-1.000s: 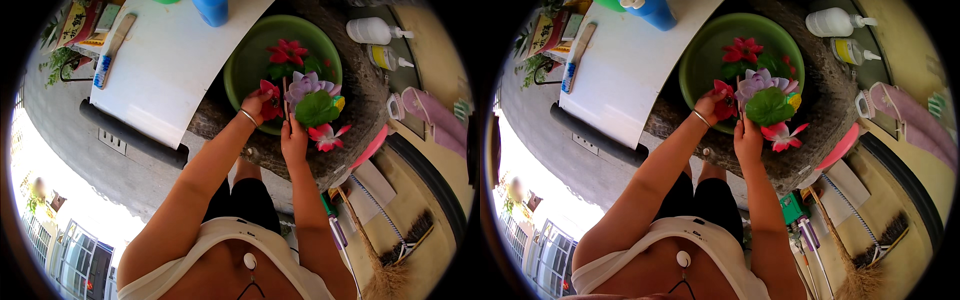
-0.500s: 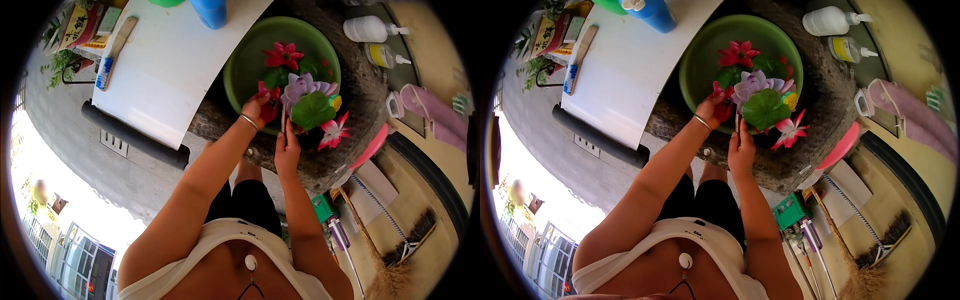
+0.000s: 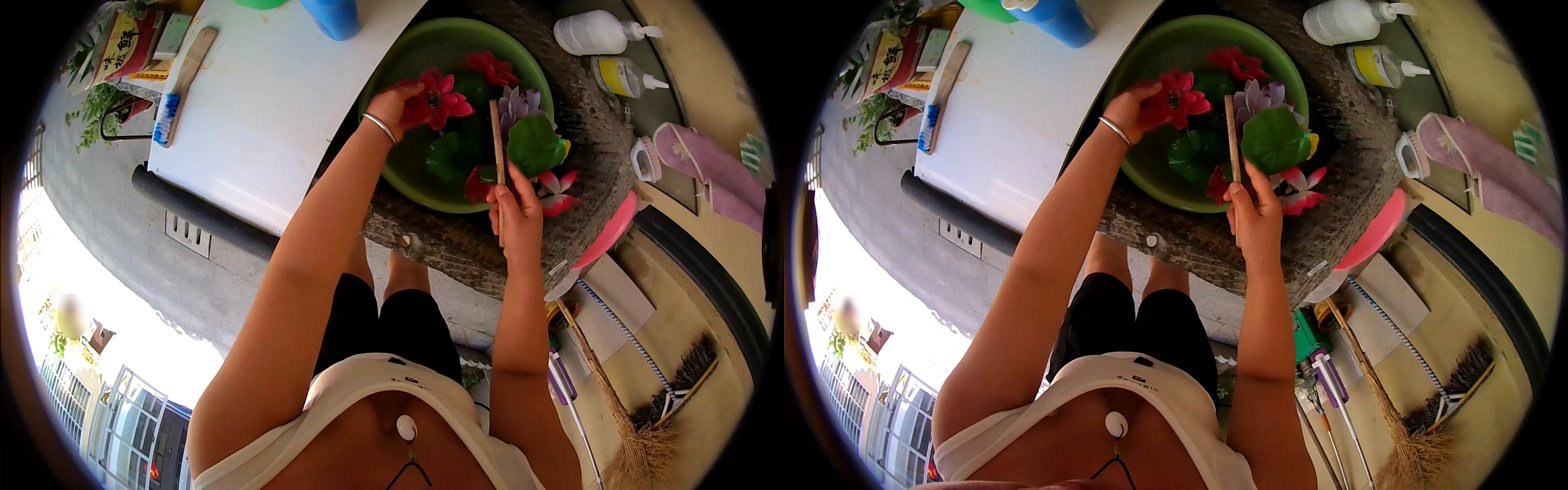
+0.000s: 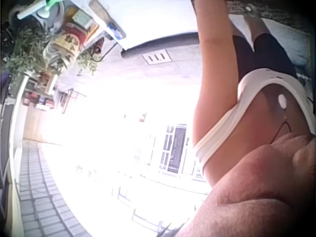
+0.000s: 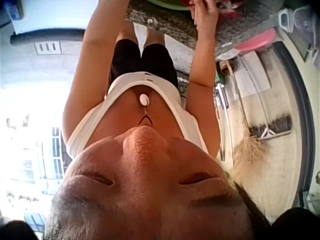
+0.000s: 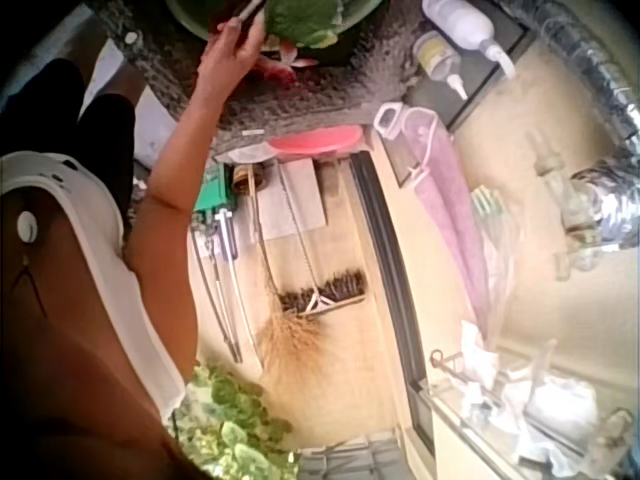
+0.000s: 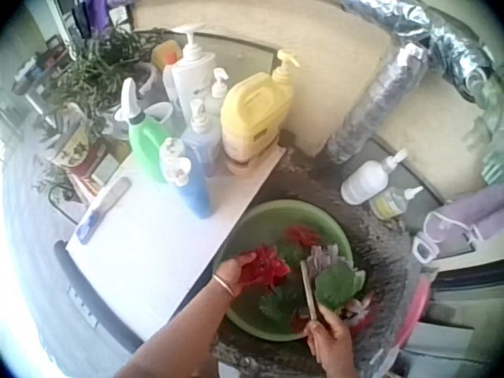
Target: The person scrubs a bouquet of artificial flowers in a green basin using a brush and water. After scrubbing the flowers, the person rinses them under a running tap and places the bouquet on a white surface to dry.
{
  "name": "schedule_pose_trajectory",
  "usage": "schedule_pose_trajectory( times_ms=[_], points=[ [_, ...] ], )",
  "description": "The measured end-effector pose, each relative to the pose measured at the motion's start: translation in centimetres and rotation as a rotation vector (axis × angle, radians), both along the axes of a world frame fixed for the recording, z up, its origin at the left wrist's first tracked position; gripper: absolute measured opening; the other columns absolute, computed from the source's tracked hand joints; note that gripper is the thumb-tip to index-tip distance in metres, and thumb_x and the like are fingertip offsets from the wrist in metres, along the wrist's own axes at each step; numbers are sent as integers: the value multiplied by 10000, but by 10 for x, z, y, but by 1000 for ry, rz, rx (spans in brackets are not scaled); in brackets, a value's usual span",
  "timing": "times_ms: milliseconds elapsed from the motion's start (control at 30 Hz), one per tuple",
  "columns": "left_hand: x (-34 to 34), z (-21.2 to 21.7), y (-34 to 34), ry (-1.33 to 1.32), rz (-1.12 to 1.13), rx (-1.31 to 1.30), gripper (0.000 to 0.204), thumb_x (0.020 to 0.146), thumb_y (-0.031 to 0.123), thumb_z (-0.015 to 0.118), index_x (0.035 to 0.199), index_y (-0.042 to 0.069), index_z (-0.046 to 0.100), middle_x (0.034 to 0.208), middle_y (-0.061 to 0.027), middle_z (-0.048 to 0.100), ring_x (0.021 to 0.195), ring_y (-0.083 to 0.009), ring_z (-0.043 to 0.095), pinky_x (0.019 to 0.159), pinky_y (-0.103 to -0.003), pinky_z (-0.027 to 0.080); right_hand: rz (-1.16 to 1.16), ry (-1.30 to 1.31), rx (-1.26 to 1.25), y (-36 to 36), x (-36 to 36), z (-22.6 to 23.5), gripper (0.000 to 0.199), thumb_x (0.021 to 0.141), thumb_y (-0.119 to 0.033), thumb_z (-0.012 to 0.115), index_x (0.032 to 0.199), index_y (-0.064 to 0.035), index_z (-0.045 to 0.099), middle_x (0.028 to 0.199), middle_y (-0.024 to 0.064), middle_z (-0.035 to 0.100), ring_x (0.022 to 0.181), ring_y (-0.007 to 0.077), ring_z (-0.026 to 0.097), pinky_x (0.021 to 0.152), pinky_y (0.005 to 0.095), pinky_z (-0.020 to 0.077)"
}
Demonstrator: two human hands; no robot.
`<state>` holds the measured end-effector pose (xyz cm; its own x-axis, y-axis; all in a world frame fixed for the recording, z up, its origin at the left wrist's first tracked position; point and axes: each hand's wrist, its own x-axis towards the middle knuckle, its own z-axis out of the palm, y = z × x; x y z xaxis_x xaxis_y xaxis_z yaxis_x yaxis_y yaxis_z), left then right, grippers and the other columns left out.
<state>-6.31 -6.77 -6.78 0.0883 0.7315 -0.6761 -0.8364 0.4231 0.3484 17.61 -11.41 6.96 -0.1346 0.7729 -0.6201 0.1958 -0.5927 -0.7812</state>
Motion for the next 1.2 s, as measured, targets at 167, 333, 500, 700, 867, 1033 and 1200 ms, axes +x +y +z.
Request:
schedule_pose_trajectory(
  times_ms=[167,333,500,700,867,1033,1200],
  points=[
    [-3,21,14,92,-2,60,363,872,131,599,1212,15,548,1099,-102,636,1051,-258,607,902,-382,492,597,-414,138,-35,-2,-4,457,848,-123,630,1299,-139,561,1071,185,651,978,326,642,827,383,497],
    [-7,-17,13,210,20,196,404,807,76,638,1199,5,567,1108,-114,632,1060,-260,599,906,-373,488,883,-712,673,-36,-50,-82,368,837,-156,596,1199,-90,599,1035,188,629,929,343,620,809,415,494],
    [8,0,-6,216,133,-122,378,788,90,688,1151,33,601,1076,-105,651,1017,-248,619,861,-373,509,619,-678,682,-29,-62,-135,329,802,-118,592,1130,-102,609,1033,156,633,955,343,606,793,420,498],
    [20,-14,-41,-177,-46,-136,290,793,92,713,1070,59,636,968,-80,687,872,-237,674,816,-396,549,850,-640,544,-45,-20,-84,349,859,-126,570,1201,-56,580,977,195,644,900,407,609,787,473,485],
    [27,-26,-48,-170,109,-235,265,903,84,601,1166,61,575,1116,-87,654,1000,-292,643,870,-531,516,614,-468,262,-80,-11,-11,514,865,-103,566,1371,-153,491,1016,223,609,826,396,619,716,461,506],
    [43,-19,-44,-60,178,-451,275,934,100,560,1208,91,537,1162,-87,625,1056,-280,610,889,-542,499,595,-655,547,-66,-56,-38,545,893,-91,547,1421,-134,423,1092,226,613,883,399,610,720,443,506],
    [36,-49,-59,-109,101,-278,700,896,205,650,1477,132,267,1520,-74,300,1337,-307,327,968,-648,304,528,-790,735,-44,-70,-76,515,909,-83,519,1412,-70,410,1124,201,618,957,398,599,761,437,505]
  ],
)
